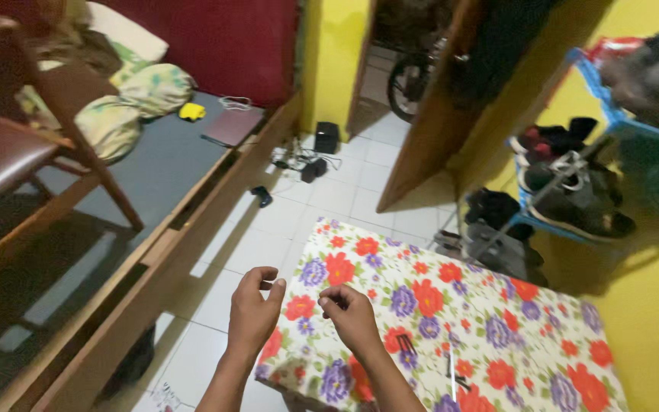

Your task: The person uses an Allen key to loosen and remove screws from a brown upholstered chair. They detach the backrest and a horizontal wooden crossbar, placing the parts on a nearby floral-patterned box. The person then reattaches the backrest and crossbar to the chair frame.

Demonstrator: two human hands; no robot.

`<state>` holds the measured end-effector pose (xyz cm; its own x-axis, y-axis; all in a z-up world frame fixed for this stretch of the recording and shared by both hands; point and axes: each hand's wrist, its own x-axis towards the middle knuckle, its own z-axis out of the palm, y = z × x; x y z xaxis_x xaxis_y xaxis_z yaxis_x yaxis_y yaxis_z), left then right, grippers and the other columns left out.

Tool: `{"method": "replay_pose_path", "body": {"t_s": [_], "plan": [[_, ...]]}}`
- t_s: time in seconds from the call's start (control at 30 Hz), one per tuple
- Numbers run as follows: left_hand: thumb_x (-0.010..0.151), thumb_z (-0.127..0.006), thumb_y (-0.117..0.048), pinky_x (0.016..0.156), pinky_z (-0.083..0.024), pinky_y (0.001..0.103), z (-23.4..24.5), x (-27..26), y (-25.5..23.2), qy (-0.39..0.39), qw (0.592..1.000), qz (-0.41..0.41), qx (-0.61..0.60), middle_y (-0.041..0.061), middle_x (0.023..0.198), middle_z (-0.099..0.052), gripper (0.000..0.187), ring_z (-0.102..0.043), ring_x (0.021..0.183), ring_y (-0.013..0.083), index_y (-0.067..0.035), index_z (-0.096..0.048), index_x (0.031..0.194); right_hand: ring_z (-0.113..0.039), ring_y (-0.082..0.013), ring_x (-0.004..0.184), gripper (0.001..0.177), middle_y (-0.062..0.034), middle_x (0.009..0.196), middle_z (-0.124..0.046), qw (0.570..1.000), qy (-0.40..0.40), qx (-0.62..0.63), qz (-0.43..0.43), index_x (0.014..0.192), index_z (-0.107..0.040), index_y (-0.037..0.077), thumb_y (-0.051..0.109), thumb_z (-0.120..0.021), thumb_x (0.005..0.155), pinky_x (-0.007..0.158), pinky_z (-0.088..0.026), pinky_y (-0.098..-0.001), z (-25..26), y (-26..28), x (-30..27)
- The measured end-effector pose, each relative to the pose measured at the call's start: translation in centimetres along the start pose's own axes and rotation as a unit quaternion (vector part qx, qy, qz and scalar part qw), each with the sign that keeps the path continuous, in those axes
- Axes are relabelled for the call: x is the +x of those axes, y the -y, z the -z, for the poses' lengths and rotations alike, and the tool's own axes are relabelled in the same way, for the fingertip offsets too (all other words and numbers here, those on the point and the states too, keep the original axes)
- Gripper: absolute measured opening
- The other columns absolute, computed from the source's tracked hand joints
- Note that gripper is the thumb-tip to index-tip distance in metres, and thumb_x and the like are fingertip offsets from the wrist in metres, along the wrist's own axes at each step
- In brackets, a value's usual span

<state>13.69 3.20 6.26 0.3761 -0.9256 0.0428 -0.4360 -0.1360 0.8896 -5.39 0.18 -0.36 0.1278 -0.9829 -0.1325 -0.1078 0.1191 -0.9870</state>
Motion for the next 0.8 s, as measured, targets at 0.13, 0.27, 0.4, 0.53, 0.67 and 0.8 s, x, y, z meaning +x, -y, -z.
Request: {"method": "replay_pose_path", "body": {"t_s": [0.13,0.27,0.4,0.53,0.67,0.8], "plan": [[0.088,-0.069,-0.023,0.087,-0.054,0.039,7.2,1.4,1.7,-0.083,0.997,0.008,0.007,0.012,0.109,-0.074,0.032,-0.071,0.099,0.0239,-0.003,-0.068,0.114,-0.068,-0.0111,0.072,0.016,-0.004,0.079,-0.072,0.997,0.074,-0.016,0.007,0.099,-0.074,0.001,0.014,-0.07,0.09,0.066,-0.054,-0.0267,-7.3,4.4,1.9],[0.088,-0.069,-0.023,0.085,-0.055,0.039,14.2,3.2,3.7,-0.154,0.988,0.0,0.02,0.013,0.107,-0.074,0.031,-0.072,0.096,0.0247,-0.003,-0.07,0.111,-0.068,-0.0113,0.073,0.016,-0.0032,0.081,-0.073,0.991,0.135,-0.002,0.026,0.098,-0.074,0.001,0.014,-0.069,0.09,0.063,-0.052,-0.0267,-15.4,8.2,3.7],[0.087,-0.069,-0.022,0.084,-0.056,0.039,21.1,5.7,5.7,-0.2,0.979,-0.01,0.036,0.014,0.104,-0.075,0.029,-0.073,0.093,0.0258,-0.003,-0.07,0.11,-0.068,-0.0117,0.074,0.016,-0.0047,0.081,-0.073,0.981,0.184,0.012,0.052,0.098,-0.074,0.0,0.014,-0.068,0.092,0.063,-0.051,-0.0273,-24.0,11.2,5.7],[0.088,-0.068,-0.02,0.083,-0.057,0.039,27.1,8.2,7.0,-0.222,0.972,-0.055,0.055,0.015,0.105,-0.074,0.027,-0.073,0.094,0.0267,-0.003,-0.069,0.108,-0.069,-0.0114,0.076,0.015,-0.0035,0.086,-0.074,0.966,0.232,0.05,0.099,0.1,-0.073,0.0,0.011,-0.067,0.092,0.067,-0.056,-0.0261,-32.0,13.7,7.7],[0.087,-0.069,-0.02,0.082,-0.057,0.039,31.5,10.3,7.4,-0.234,0.969,-0.038,0.068,0.014,0.103,-0.075,0.024,-0.073,0.093,0.0272,-0.004,-0.07,0.106,-0.068,-0.0105,0.077,0.015,-0.0027,0.088,-0.074,0.954,0.262,0.085,0.118,0.101,-0.071,-0.001,0.01,-0.067,0.092,0.07,-0.058,-0.0264,-38.1,15.5,9.4],[0.086,-0.069,-0.019,0.08,-0.056,0.04,33.9,12.1,7.6,-0.253,0.964,-0.05,0.064,0.014,0.102,-0.074,0.024,-0.073,0.091,0.0281,-0.003,-0.069,0.105,-0.066,-0.0108,0.075,0.015,-0.0038,0.085,-0.073,0.948,0.281,0.077,0.13,0.102,-0.073,-0.001,0.009,-0.068,0.093,0.069,-0.056,-0.027,-41.7,16.3,11.0]]}}
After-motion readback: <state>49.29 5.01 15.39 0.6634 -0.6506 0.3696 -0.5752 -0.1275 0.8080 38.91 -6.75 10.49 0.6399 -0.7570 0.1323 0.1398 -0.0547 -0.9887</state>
